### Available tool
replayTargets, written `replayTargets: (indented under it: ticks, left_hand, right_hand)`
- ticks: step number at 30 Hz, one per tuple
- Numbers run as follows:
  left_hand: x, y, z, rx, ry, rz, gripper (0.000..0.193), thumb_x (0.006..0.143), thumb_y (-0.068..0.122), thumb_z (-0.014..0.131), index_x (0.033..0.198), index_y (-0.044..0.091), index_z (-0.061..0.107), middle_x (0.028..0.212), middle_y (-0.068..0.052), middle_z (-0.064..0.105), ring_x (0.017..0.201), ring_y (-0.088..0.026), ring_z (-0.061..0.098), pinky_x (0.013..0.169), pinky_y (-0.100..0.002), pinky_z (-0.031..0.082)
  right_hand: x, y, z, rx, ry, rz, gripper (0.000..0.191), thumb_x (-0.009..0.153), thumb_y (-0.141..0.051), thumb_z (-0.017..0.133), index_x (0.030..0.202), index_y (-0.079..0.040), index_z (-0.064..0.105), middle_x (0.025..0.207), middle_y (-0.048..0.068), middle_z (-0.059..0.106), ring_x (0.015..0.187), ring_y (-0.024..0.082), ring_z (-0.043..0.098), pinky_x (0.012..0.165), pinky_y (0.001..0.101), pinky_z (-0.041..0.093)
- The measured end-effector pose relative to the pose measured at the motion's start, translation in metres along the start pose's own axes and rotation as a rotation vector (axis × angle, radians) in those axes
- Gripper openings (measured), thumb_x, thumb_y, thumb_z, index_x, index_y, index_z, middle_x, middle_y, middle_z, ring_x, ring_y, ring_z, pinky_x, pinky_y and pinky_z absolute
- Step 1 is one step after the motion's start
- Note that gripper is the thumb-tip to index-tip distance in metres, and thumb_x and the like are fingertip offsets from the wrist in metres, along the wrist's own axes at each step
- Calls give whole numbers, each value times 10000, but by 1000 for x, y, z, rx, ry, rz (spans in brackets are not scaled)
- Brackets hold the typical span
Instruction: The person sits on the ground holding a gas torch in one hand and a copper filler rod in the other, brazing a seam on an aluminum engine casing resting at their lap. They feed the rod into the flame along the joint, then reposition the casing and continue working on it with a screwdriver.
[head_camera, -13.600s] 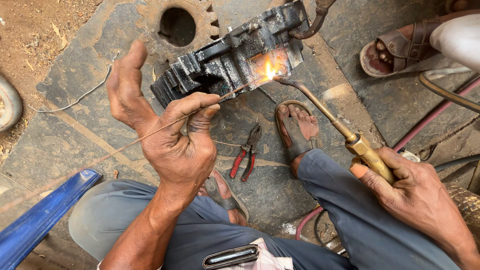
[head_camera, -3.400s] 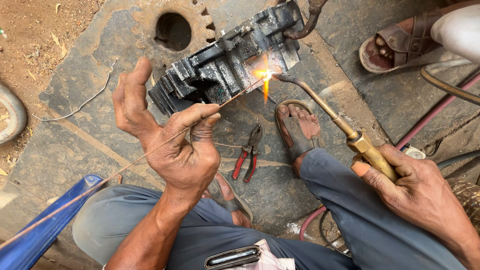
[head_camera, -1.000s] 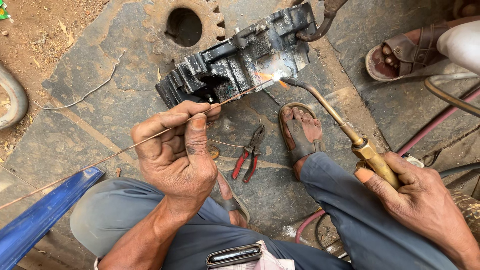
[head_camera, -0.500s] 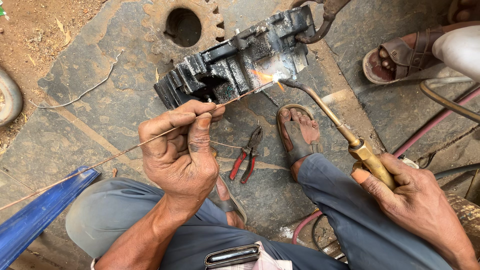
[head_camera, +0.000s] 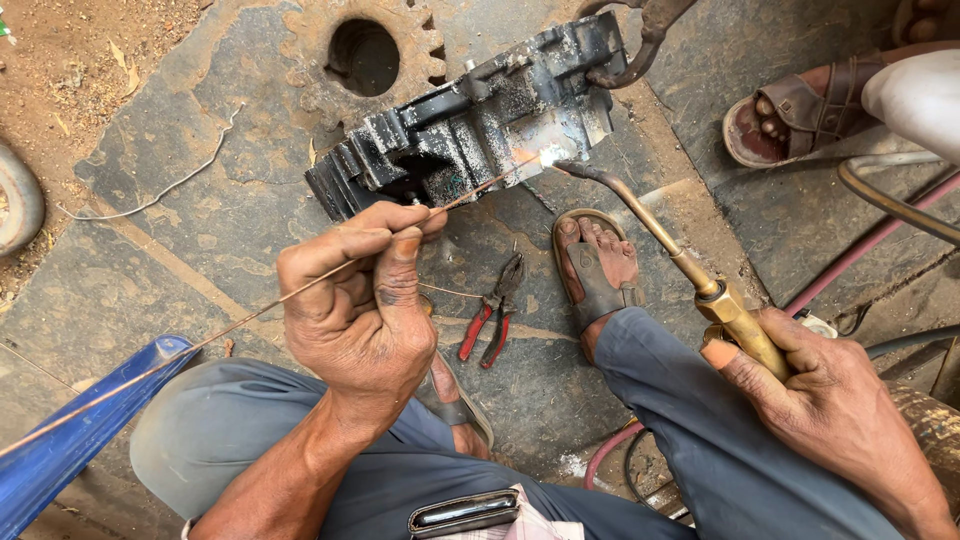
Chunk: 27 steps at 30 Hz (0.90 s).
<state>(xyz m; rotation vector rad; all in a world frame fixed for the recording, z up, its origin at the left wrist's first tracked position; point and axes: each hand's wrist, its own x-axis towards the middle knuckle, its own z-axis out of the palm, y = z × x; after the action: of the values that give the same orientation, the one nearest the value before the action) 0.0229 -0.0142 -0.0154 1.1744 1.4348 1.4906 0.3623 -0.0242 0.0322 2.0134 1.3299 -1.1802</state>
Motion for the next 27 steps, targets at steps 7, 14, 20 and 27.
replayTargets:
  ticks: [7,14,20,27]
  left_hand:
    - [1,2,-3,35,-12,19,262,1097,-119,602,1227,3,410,1134,-240,674,1050,-242,745,945,-311,659]
    - [1,0,-1,9,-28,-5,258,1099,-113,603,1229,8,415,1131,-253,683,1049,-246,744,950,-318,652]
    - [0,1,-3,7,-17,10,252,1099,-108,601,1227,10,418,1129,-254,681,1051,-251,744,945,-320,654]
    - [0,0,-3,4,-35,-8,251,1096,-107,605,1224,12,424,1134,-257,689,1057,-253,747,942,-321,653]
  right_hand:
    - [0,0,1,13,22,-59,383,869,-440,744,1055,-105,731,589,88,585,486,199,553,450,393,442]
    - [1,-4,0,-34,-16,-11,412,907,-485,763,1005,-86,726,632,105,532,538,215,525,493,399,444]
    - [0,-8,-1,-17,16,-18,428,889,-482,761,1084,-101,743,592,96,565,458,215,566,469,403,452]
    - [1,-8,0,-27,2,7,478,892,-501,772,1188,-126,745,572,106,590,478,222,595,467,398,469]
